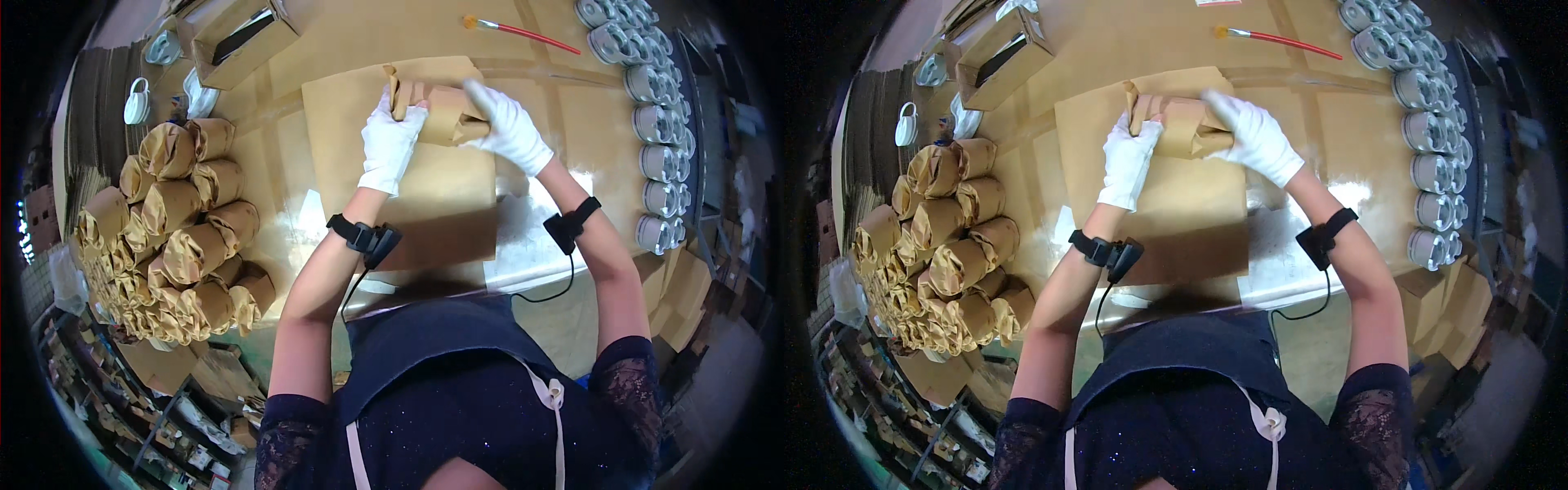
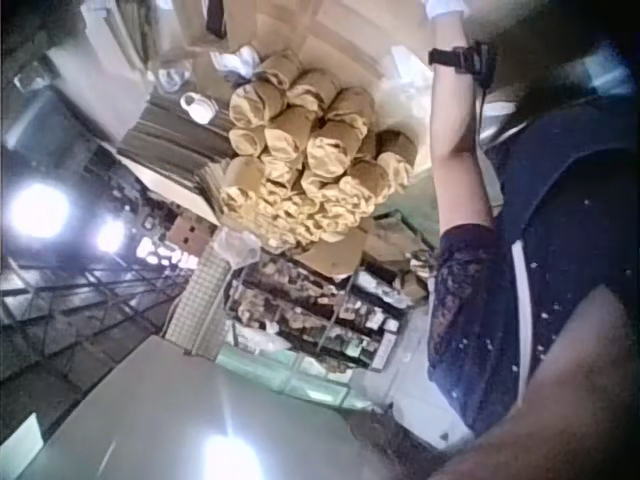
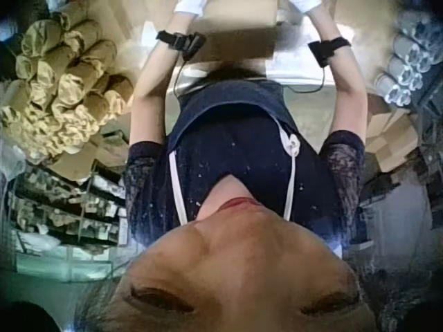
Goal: The person wraps small cylindrical metal cans in brown paper. They place a can on a sheet of paper, fold the paper around it, and secure the package with tape. The wrapped items are then moved to a pile on the left side of the table.
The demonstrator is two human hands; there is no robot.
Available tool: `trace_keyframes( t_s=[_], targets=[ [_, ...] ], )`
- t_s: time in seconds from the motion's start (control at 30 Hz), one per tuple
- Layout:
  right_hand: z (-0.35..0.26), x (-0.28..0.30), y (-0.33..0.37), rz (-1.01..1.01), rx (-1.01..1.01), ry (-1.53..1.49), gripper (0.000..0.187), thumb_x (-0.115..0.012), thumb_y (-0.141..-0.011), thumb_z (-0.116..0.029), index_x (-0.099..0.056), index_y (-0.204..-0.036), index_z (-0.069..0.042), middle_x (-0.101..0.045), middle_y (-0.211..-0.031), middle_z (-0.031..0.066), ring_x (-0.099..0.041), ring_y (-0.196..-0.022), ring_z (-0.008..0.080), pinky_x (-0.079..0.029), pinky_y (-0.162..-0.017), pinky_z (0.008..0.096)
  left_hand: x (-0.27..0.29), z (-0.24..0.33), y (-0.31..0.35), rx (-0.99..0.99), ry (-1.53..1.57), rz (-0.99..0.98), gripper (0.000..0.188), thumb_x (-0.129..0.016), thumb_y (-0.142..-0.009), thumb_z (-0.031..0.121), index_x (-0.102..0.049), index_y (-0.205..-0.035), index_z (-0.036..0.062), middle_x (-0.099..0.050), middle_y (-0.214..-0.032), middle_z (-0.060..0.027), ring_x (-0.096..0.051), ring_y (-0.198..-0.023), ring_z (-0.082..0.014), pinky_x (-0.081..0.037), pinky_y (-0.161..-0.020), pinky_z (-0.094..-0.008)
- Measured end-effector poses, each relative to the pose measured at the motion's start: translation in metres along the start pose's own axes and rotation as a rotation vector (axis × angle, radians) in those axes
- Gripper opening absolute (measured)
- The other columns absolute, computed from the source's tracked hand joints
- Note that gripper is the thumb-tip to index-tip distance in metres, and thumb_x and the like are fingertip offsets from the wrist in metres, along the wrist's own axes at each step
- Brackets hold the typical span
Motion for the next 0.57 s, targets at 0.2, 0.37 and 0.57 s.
trace_keyframes(
  t_s=[0.2, 0.37, 0.57],
  targets=[
    [-0.069, -0.024, -0.022, 0.093, -0.612, -0.04, 0.038, -0.069, -0.082, -0.009, -0.073, -0.119, -0.002, -0.071, -0.088, 0.0234, -0.069, -0.081, 0.0407, -0.058, -0.077, 0.0474, -0.007, -0.053, 0.006, -0.023, 0.567, 0.141, 0.084, -0.077, -0.095, 0.029, -0.036, -0.162, -0.0004, -0.069, -0.129, -0.0136, -0.065, -0.103, -0.0157, -0.056, -0.09, -0.0322],
    [-0.163, -0.039, -0.028, -0.031, -0.286, 0.24, 0.058, -0.074, -0.081, -0.016, -0.062, -0.135, 0.002, -0.059, -0.147, 0.0228, -0.066, -0.11, 0.0429, -0.055, -0.098, 0.0444, 0.028, -0.043, 0.02, -0.158, 0.096, 0.198, 0.09, -0.08, -0.093, 0.03, -0.033, -0.164, 0.0029, -0.066, -0.132, -0.0128, -0.064, -0.119, -0.0224, -0.054, -0.101, -0.0361],
    [-0.165, -0.037, -0.047, -0.064, 0.03, 0.0, 0.07, -0.076, -0.082, -0.022, -0.055, -0.146, -0.001, -0.058, -0.149, 0.0228, -0.06, -0.13, 0.0412, -0.051, -0.106, 0.049, 0.102, -0.069, -0.002, 0.11, 0.744, 0.0, 0.071, -0.08, -0.092, 0.038, -0.055, -0.155, 0.0157, -0.065, -0.137, -0.0192, -0.067, -0.119, -0.028, -0.054, -0.103, -0.0377]
  ],
)
Point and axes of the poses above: each hand's wrist, its own y-axis away from the middle knuckle, its own x-axis out of the back of the hand, z = x × y, the point moved 3 cm from there along -y, towards the middle knuckle
